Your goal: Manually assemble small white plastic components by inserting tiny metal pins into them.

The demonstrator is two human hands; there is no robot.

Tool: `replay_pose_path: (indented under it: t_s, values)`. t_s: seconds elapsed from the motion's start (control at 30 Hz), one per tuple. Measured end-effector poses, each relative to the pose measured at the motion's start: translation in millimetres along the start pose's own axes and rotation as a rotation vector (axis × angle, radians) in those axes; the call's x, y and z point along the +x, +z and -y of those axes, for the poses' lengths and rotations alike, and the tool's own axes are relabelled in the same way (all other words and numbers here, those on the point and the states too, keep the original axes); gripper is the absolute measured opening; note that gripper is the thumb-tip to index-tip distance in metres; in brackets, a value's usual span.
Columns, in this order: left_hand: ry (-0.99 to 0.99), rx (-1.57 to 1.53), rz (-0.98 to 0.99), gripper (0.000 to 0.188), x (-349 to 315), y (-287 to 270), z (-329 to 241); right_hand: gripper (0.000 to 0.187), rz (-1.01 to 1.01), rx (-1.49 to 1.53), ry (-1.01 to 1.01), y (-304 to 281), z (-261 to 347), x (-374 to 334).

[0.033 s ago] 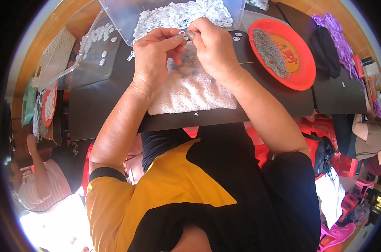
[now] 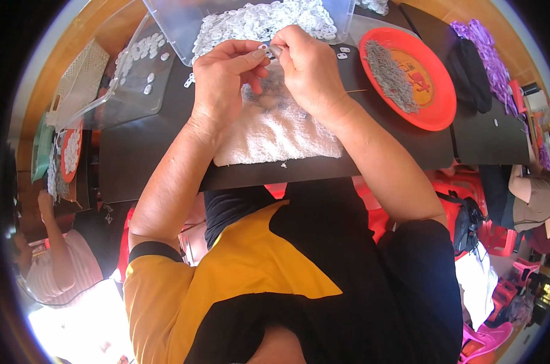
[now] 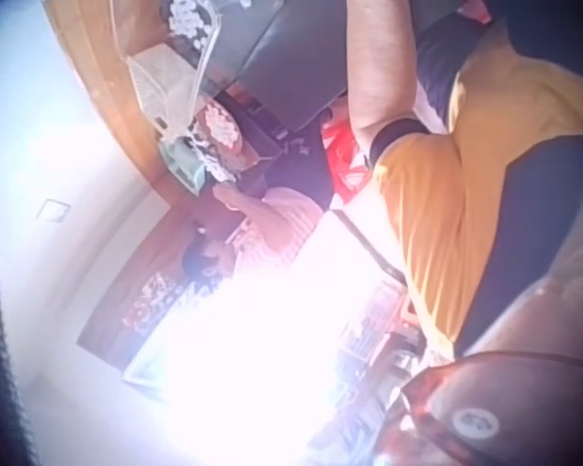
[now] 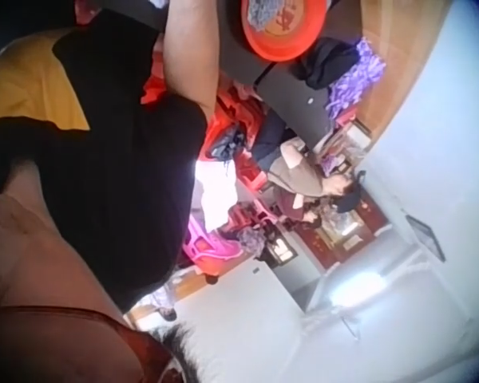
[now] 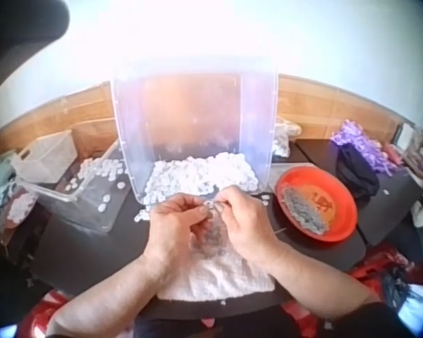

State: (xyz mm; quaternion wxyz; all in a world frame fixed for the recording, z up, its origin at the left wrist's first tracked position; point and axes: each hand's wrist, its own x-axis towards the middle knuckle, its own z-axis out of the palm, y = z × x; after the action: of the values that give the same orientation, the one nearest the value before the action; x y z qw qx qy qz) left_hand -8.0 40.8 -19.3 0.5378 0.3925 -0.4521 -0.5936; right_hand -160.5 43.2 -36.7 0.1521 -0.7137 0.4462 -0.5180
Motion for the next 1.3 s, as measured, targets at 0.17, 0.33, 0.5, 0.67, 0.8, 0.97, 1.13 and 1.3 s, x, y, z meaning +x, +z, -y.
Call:
replay_pose_path:
  t_s: [0.17,0.33,0.5,0.67,0.8,0.97,1.13,1.3]
  values:
    - [-0.072,0.012,0.019,0.009,3.5,-2.7,-0.5,0.014,-0.017,-0.207,-0.232,-1.5,-1.0,0.9]
    - [-0.087,0.006,-0.006,0.007,2.0,-1.8,4.4,0.013,-0.005,-0.216,-0.249,1.4,-3.5,-1.2]
    - [-0.059,0.03,-0.076,0.005,-3.5,3.7,6.0,0.006,0.034,0.006,0.023,7.9,3.8,-2.7]
    - [0.021,0.063,-0.099,0.004,-2.8,4.9,10.8,0.006,0.104,0.265,0.371,5.0,13.2,-0.5]
    - [0.005,0.049,-0.049,0.008,-1.5,2.5,4.6,0.007,0.076,0.336,0.385,0.1,10.9,1.1]
    - [-0.087,0.045,0.0,0.01,2.8,0.4,1.1,0.008,0.036,0.238,0.263,-2.3,-3.4,0.1]
    - [-0.093,0.182,0.011,0.007,3.6,-1.1,3.5,0.008,0.076,0.286,0.315,-1.3,-2.6,-2.5]
    - [-0.079,0.167,-0.028,0.005,0.4,1.4,8.7,0.007,0.13,0.431,0.529,-1.9,14.0,-1.1]
